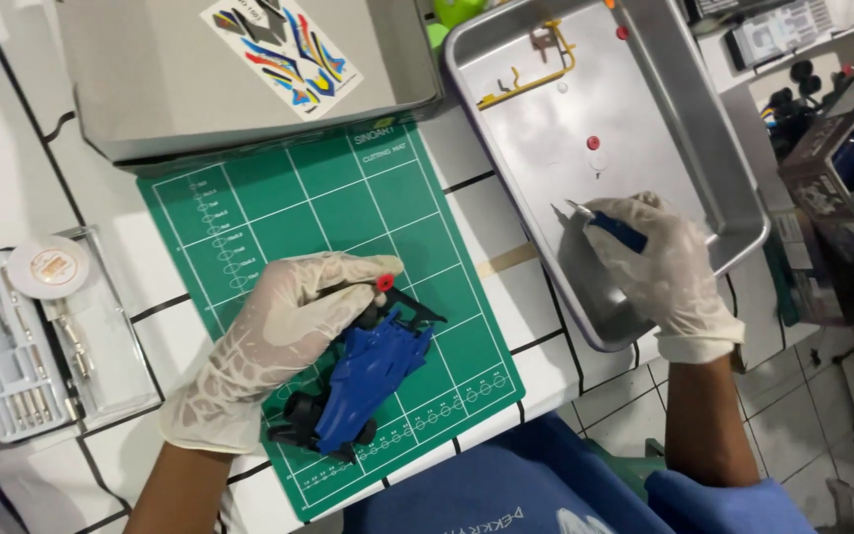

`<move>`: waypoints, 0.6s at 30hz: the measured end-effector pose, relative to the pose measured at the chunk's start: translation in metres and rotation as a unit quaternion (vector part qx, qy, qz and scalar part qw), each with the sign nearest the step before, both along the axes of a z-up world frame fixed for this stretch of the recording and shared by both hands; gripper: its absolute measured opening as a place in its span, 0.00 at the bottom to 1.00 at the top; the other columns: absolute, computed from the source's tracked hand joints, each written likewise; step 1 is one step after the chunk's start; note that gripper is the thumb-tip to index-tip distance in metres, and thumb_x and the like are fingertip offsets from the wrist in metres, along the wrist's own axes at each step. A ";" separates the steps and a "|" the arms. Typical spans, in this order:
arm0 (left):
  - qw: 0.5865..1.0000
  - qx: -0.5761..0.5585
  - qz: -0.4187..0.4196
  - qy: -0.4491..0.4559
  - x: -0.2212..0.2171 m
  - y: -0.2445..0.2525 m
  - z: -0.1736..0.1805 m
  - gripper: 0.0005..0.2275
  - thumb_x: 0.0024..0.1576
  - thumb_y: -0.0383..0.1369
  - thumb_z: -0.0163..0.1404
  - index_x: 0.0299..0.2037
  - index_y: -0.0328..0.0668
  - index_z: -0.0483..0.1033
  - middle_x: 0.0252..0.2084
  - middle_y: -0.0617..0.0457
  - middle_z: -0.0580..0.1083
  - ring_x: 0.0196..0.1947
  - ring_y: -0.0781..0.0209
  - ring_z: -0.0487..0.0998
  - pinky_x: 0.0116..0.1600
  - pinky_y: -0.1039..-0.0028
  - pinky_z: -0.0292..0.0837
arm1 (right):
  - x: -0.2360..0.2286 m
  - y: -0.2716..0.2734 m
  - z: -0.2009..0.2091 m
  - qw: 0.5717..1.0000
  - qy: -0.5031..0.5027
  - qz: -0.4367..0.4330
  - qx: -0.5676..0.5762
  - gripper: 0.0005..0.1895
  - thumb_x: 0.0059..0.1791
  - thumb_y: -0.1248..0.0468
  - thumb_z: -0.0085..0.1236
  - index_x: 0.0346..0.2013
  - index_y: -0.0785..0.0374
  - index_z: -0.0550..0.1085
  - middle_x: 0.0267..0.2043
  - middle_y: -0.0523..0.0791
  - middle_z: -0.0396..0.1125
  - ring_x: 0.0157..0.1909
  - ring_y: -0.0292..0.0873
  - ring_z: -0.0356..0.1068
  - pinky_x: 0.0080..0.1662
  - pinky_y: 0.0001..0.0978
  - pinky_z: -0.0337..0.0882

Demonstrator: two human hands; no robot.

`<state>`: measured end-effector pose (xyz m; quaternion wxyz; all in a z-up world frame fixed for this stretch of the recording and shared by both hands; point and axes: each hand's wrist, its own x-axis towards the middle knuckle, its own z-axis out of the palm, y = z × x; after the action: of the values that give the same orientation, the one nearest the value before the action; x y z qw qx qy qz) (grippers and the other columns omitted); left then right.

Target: The person assembles a blue toy car on a green cutting mat, using a screwdriver to tighten screws on the wheels and body. They handle small red wheel caps and place them onto the car, occasionally picking up and setting down the screwdriver.

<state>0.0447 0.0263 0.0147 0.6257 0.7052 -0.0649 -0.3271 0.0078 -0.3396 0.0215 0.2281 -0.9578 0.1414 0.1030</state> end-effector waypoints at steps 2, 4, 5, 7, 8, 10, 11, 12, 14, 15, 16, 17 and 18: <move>1.000 -0.006 0.003 0.021 0.000 -0.002 0.002 0.14 0.56 0.29 0.50 0.50 0.44 0.84 0.56 0.51 0.83 0.54 0.63 0.85 0.54 0.77 0.82 | 0.004 0.001 -0.004 0.999 -0.020 0.034 -0.001 0.19 0.52 0.62 0.61 0.58 0.63 0.77 0.47 0.50 0.72 0.46 0.48 0.73 0.48 0.36 0.77; 0.999 -0.010 0.008 0.041 0.001 -0.003 0.005 0.14 0.56 0.27 0.50 0.49 0.43 0.85 0.56 0.50 0.83 0.51 0.62 0.85 0.51 0.77 0.84 | 0.007 0.002 -0.007 0.997 -0.041 0.070 0.000 0.18 0.52 0.62 0.61 0.57 0.63 0.78 0.46 0.50 0.71 0.45 0.48 0.72 0.45 0.35 0.77; 0.999 -0.001 0.016 0.050 0.001 -0.004 0.005 0.14 0.56 0.27 0.50 0.48 0.43 0.85 0.55 0.50 0.84 0.50 0.63 0.85 0.51 0.77 0.84 | 0.008 0.001 -0.007 0.991 -0.066 0.111 0.017 0.19 0.51 0.63 0.62 0.56 0.63 0.78 0.48 0.51 0.72 0.47 0.49 0.73 0.47 0.35 0.78; 0.998 0.009 0.021 0.058 0.002 -0.004 0.005 0.14 0.55 0.27 0.50 0.48 0.42 0.86 0.55 0.50 0.84 0.50 0.64 0.86 0.50 0.78 0.83 | 0.009 -0.002 0.000 0.984 -0.093 0.149 0.033 0.19 0.50 0.64 0.64 0.55 0.63 0.78 0.49 0.52 0.72 0.49 0.50 0.75 0.49 0.35 0.78; 0.998 0.012 0.024 0.054 0.002 -0.004 0.006 0.13 0.55 0.26 0.51 0.47 0.42 0.86 0.54 0.50 0.85 0.51 0.63 0.86 0.51 0.77 0.83 | 0.008 -0.005 0.008 0.981 -0.089 0.139 0.106 0.20 0.51 0.63 0.59 0.57 0.65 0.75 0.55 0.53 0.71 0.56 0.50 0.72 0.55 0.41 0.77; 0.998 0.015 0.025 0.050 0.002 -0.004 0.005 0.13 0.54 0.26 0.52 0.47 0.42 0.86 0.53 0.50 0.85 0.53 0.62 0.86 0.53 0.76 0.83 | 0.006 -0.013 0.016 0.972 -0.085 0.127 0.178 0.21 0.53 0.62 0.54 0.59 0.66 0.73 0.61 0.54 0.70 0.64 0.50 0.70 0.61 0.47 0.75; 0.998 0.015 0.027 0.047 0.002 -0.004 0.005 0.13 0.54 0.26 0.52 0.46 0.42 0.86 0.53 0.50 0.85 0.54 0.62 0.86 0.56 0.75 0.82 | 0.004 -0.019 0.015 0.972 -0.132 0.121 0.154 0.20 0.52 0.70 0.51 0.59 0.67 0.73 0.58 0.55 0.71 0.59 0.49 0.72 0.59 0.41 0.75; 0.998 0.014 0.029 0.045 0.001 -0.004 0.005 0.13 0.54 0.26 0.52 0.45 0.42 0.87 0.52 0.49 0.85 0.55 0.61 0.86 0.58 0.73 0.82 | 0.002 -0.024 0.015 0.969 -0.178 0.115 0.129 0.21 0.51 0.78 0.49 0.59 0.69 0.74 0.56 0.56 0.72 0.55 0.48 0.74 0.56 0.34 0.76; 0.998 0.008 0.029 0.048 0.002 -0.003 0.004 0.13 0.54 0.26 0.52 0.46 0.41 0.86 0.52 0.49 0.85 0.54 0.60 0.86 0.55 0.74 0.83 | -0.001 -0.026 0.016 0.975 -0.163 0.098 0.116 0.19 0.51 0.77 0.52 0.57 0.69 0.75 0.52 0.54 0.74 0.52 0.46 0.76 0.56 0.34 0.76; 0.998 0.001 0.032 0.053 0.001 -0.003 0.003 0.13 0.54 0.26 0.52 0.46 0.41 0.86 0.52 0.48 0.85 0.53 0.60 0.86 0.51 0.74 0.85 | -0.001 -0.027 0.016 0.980 -0.147 0.084 0.104 0.17 0.52 0.76 0.55 0.56 0.68 0.76 0.49 0.53 0.75 0.49 0.45 0.77 0.56 0.34 0.76; 0.998 0.001 0.033 0.053 0.002 -0.003 0.005 0.13 0.54 0.26 0.52 0.46 0.41 0.86 0.52 0.48 0.85 0.53 0.60 0.86 0.51 0.74 0.85 | 0.001 -0.029 0.013 0.980 -0.147 0.085 0.104 0.17 0.52 0.76 0.55 0.56 0.68 0.76 0.49 0.53 0.75 0.49 0.45 0.77 0.56 0.34 0.76; 0.998 0.006 0.032 0.053 0.002 -0.003 0.007 0.12 0.55 0.27 0.52 0.45 0.41 0.87 0.51 0.49 0.86 0.52 0.61 0.87 0.51 0.75 0.84 | 0.002 -0.031 0.009 0.981 -0.134 0.097 0.101 0.19 0.51 0.74 0.57 0.57 0.68 0.76 0.49 0.53 0.75 0.47 0.45 0.77 0.55 0.35 0.77; 0.998 0.012 0.031 0.053 0.002 -0.003 0.008 0.11 0.55 0.27 0.53 0.45 0.41 0.87 0.50 0.49 0.86 0.51 0.61 0.87 0.51 0.76 0.84 | 0.003 -0.032 0.006 0.982 -0.121 0.108 0.097 0.21 0.50 0.71 0.58 0.59 0.67 0.75 0.49 0.53 0.76 0.45 0.46 0.76 0.54 0.37 0.77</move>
<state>0.0462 0.0230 0.0228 0.6296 0.6961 -0.0057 -0.3451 0.0107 -0.3719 0.0273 0.3231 -0.9461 -0.0025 0.0241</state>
